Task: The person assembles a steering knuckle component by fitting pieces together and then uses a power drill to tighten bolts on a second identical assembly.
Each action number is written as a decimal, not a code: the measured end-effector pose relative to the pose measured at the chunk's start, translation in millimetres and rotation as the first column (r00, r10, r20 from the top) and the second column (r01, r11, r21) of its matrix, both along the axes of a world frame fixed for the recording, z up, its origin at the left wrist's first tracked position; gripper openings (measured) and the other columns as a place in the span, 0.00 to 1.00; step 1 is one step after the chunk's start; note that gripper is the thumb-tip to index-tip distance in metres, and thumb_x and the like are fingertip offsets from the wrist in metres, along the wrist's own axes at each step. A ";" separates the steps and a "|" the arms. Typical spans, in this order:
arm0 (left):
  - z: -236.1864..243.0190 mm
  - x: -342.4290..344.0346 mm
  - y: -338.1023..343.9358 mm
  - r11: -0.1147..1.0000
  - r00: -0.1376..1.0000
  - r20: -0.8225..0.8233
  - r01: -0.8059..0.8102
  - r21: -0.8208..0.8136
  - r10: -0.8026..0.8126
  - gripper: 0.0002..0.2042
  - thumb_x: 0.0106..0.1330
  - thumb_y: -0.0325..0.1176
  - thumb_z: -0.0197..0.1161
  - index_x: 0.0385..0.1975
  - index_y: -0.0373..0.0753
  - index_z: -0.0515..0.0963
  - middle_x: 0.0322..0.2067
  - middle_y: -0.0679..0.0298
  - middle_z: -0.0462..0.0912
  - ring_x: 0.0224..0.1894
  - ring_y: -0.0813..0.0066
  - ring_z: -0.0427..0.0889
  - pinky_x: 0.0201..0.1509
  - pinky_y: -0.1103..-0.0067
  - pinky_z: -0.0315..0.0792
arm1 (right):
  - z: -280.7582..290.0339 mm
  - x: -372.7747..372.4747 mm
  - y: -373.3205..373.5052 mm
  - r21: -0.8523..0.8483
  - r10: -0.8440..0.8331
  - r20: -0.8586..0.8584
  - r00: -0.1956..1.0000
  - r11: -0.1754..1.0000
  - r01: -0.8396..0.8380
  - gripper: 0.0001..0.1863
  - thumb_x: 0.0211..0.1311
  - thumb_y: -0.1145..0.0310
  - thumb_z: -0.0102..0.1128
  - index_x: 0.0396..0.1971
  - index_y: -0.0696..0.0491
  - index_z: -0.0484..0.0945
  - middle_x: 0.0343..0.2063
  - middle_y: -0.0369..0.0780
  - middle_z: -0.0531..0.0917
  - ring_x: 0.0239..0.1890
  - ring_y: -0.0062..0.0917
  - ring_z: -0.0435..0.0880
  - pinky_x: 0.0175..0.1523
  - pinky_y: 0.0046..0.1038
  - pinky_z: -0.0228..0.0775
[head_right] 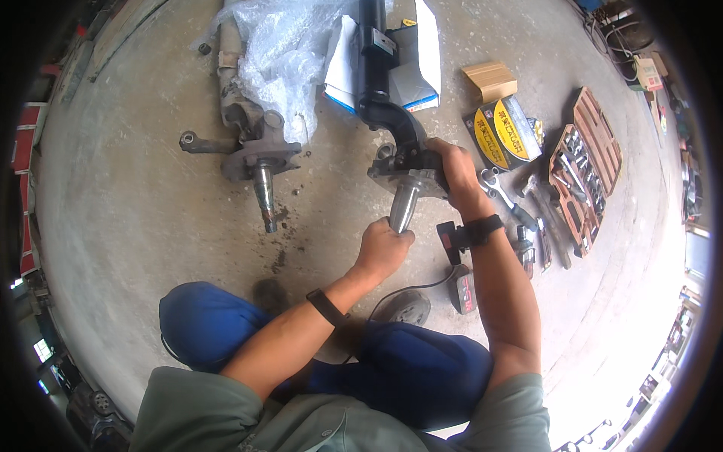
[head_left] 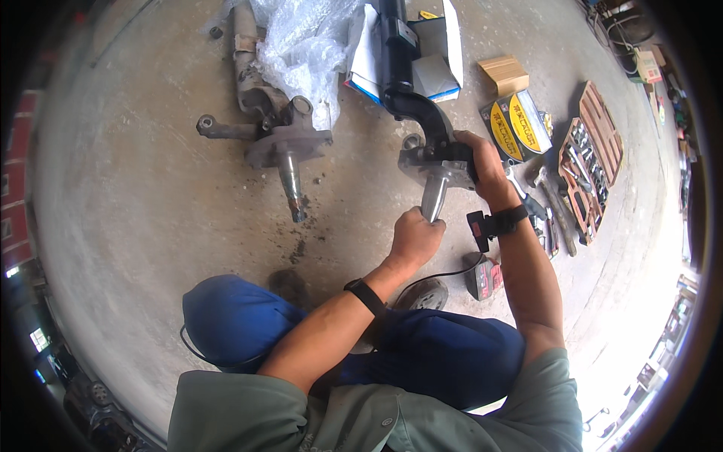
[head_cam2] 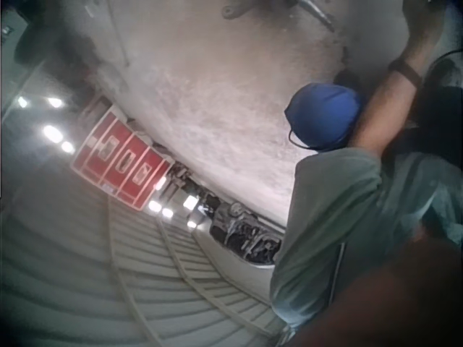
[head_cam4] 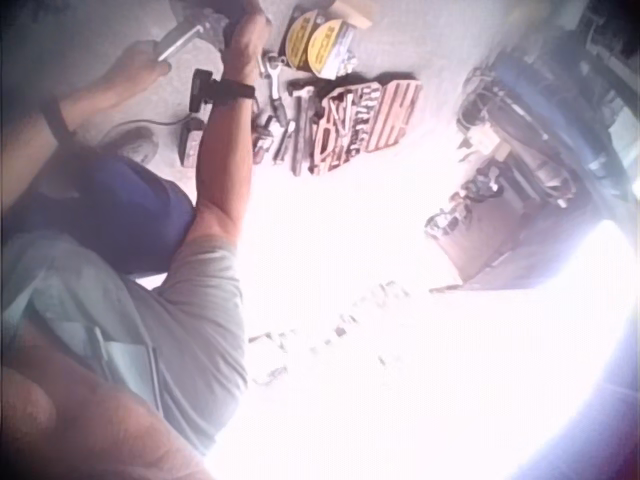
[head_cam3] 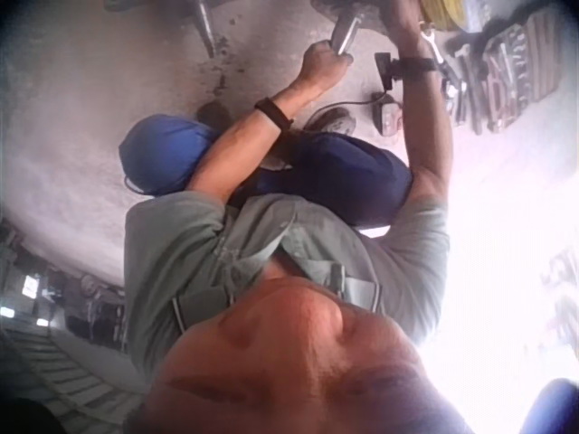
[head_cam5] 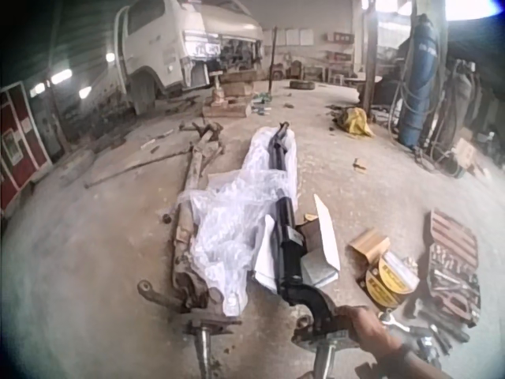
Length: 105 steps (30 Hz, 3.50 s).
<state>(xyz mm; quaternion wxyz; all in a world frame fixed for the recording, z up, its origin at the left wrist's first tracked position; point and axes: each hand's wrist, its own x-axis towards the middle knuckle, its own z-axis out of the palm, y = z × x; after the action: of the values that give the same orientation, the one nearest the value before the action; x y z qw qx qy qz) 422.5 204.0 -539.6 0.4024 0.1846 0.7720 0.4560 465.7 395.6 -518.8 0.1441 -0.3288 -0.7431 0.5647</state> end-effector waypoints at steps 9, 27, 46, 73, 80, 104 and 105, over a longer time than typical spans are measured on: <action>4.6 2.4 1.9 0.999 0.991 -0.133 0.003 -0.033 -0.008 0.11 0.53 0.31 0.62 0.22 0.25 0.75 0.21 0.39 0.79 0.27 0.41 0.81 0.33 0.61 0.74 | -18.1 -4.4 1.2 0.426 -0.144 0.372 0.917 0.904 -0.031 0.12 0.61 0.68 0.51 0.37 0.54 0.83 0.34 0.55 0.83 0.38 0.47 0.82 0.45 0.36 0.71; -23.1 48.3 10.3 0.982 0.981 -0.051 -0.187 -0.026 0.186 0.10 0.58 0.32 0.59 0.30 0.32 0.68 0.20 0.41 0.78 0.25 0.38 0.79 0.30 0.51 0.72 | -16.7 -6.0 -0.7 0.161 -0.204 0.194 0.960 0.971 0.174 0.19 0.63 0.61 0.48 0.35 0.63 0.80 0.31 0.46 0.82 0.38 0.32 0.78 0.48 0.29 0.68; -5.0 32.1 17.6 0.972 0.944 0.319 0.000 -0.237 0.078 0.14 0.60 0.40 0.57 0.36 0.36 0.71 0.26 0.47 0.82 0.32 0.44 0.83 0.40 0.55 0.75 | -12.9 -4.2 13.2 -0.140 -0.333 0.443 0.832 0.892 0.431 0.18 0.68 0.58 0.51 0.42 0.59 0.80 0.35 0.38 0.83 0.37 0.23 0.79 0.47 0.24 0.69; -2.9 -19.8 -16.0 0.972 0.883 0.408 -0.187 -0.144 0.230 0.09 0.51 0.31 0.61 0.20 0.31 0.75 0.19 0.51 0.80 0.23 0.60 0.79 0.32 0.65 0.69 | 64.4 -105.9 -89.5 0.671 -0.405 0.603 0.687 0.723 -0.163 0.26 0.62 0.50 0.53 0.34 0.64 0.68 0.22 0.54 0.83 0.27 0.47 0.86 0.35 0.42 0.78; -4.0 -27.9 -27.8 0.963 0.734 0.628 -0.248 -0.108 0.260 0.07 0.49 0.29 0.61 0.16 0.36 0.71 0.14 0.69 0.69 0.17 0.79 0.66 0.23 0.74 0.60 | 51.8 -104.0 -94.2 0.708 -0.286 0.540 0.792 0.663 -0.244 0.24 0.60 0.53 0.59 0.34 0.64 0.68 0.18 0.52 0.81 0.21 0.48 0.83 0.28 0.44 0.74; -5.6 -24.7 -20.5 0.930 0.933 0.175 -0.341 0.138 0.316 0.13 0.53 0.31 0.61 0.37 0.31 0.76 0.32 0.62 0.75 0.35 0.73 0.75 0.42 0.76 0.68 | 96.7 182.1 89.7 0.307 -0.541 0.091 0.836 0.814 0.493 0.22 0.65 0.55 0.54 0.30 0.63 0.82 0.24 0.42 0.86 0.26 0.24 0.87 0.32 0.22 0.77; -7.1 -26.5 -20.1 0.933 0.937 0.190 -0.325 0.157 0.294 0.12 0.55 0.30 0.61 0.38 0.33 0.74 0.33 0.63 0.74 0.35 0.71 0.75 0.42 0.75 0.68 | 86.4 219.7 80.3 0.289 -0.636 0.154 0.756 0.761 0.581 0.21 0.64 0.56 0.55 0.32 0.62 0.82 0.24 0.42 0.86 0.24 0.23 0.86 0.32 0.22 0.77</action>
<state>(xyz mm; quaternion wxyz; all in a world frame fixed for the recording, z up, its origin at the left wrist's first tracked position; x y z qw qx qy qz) 396.0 183.9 -546.7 0.3682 0.0591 0.7100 0.5973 685.4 475.9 -432.3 0.2649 -0.6017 -0.6648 0.3548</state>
